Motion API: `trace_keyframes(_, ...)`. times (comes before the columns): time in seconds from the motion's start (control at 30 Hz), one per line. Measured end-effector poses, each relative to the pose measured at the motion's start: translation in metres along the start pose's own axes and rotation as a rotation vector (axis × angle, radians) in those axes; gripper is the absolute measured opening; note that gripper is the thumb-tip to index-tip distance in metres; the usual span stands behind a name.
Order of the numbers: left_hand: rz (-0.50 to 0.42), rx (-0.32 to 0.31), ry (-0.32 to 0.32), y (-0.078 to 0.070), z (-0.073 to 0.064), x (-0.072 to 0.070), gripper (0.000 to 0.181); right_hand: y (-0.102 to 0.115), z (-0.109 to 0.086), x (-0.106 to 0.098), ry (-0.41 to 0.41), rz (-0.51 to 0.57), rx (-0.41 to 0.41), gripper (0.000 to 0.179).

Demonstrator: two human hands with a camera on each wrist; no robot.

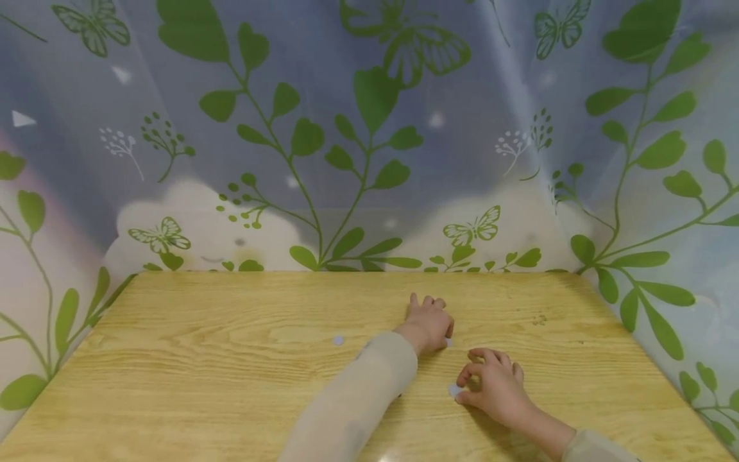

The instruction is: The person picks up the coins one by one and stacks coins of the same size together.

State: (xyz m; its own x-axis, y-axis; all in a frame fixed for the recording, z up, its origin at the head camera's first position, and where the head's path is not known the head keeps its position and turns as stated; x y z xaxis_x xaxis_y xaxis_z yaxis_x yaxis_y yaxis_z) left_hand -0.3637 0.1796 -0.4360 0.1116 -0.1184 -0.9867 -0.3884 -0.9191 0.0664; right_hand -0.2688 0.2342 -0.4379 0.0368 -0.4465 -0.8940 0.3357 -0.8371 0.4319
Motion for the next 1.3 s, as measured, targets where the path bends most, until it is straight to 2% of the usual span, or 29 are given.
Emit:
trace_keyframes(0.27,0.099,-0.003,0.041,0.003,-0.006,0.003,0.024,0.002,-0.001,0.000,-0.004,0.018,-0.004,0.020)
trace_keyframes(0.4,0.089,-0.017,0.060,0.007,-0.006,0.005,0.024,0.002,-0.001,0.001,-0.002,0.022,-0.006,0.020)
trace_keyframes(0.47,0.042,-0.033,0.069,0.011,-0.006,0.005,0.021,0.002,-0.001,0.001,0.002,0.021,-0.004,0.020)
trace_keyframes(0.67,-0.177,-0.071,0.085,0.028,-0.008,-0.002,0.019,0.001,-0.001,0.002,0.004,0.008,0.000,0.019)
trace_keyframes(0.93,-0.360,-0.083,0.142,0.047,-0.016,-0.010,0.020,0.002,0.000,0.001,0.002,0.000,-0.010,0.019)
trace_keyframes(1.13,-0.447,-0.107,0.208,0.052,-0.028,-0.010,0.018,0.000,0.001,0.001,0.008,-0.013,-0.002,0.019)
trace_keyframes(1.3,-0.448,-0.113,0.240,0.050,-0.036,-0.007,0.017,0.003,0.002,0.000,-0.006,-0.012,-0.015,0.019)
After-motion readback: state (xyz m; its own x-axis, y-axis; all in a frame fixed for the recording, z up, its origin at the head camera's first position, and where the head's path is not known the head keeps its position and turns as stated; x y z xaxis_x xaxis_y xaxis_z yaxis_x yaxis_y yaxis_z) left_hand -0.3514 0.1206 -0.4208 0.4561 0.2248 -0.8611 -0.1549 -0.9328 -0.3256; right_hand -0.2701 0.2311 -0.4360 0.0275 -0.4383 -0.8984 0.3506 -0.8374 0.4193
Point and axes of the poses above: each hand's wrist, its own z-axis towards the middle knuckle, its own x-axis out of the palm, y = z × x, the point moved 10 cm from there along z, towards the middle knuckle, and after that the axes turned 15 degrees about -x, right-handed, at the moved point
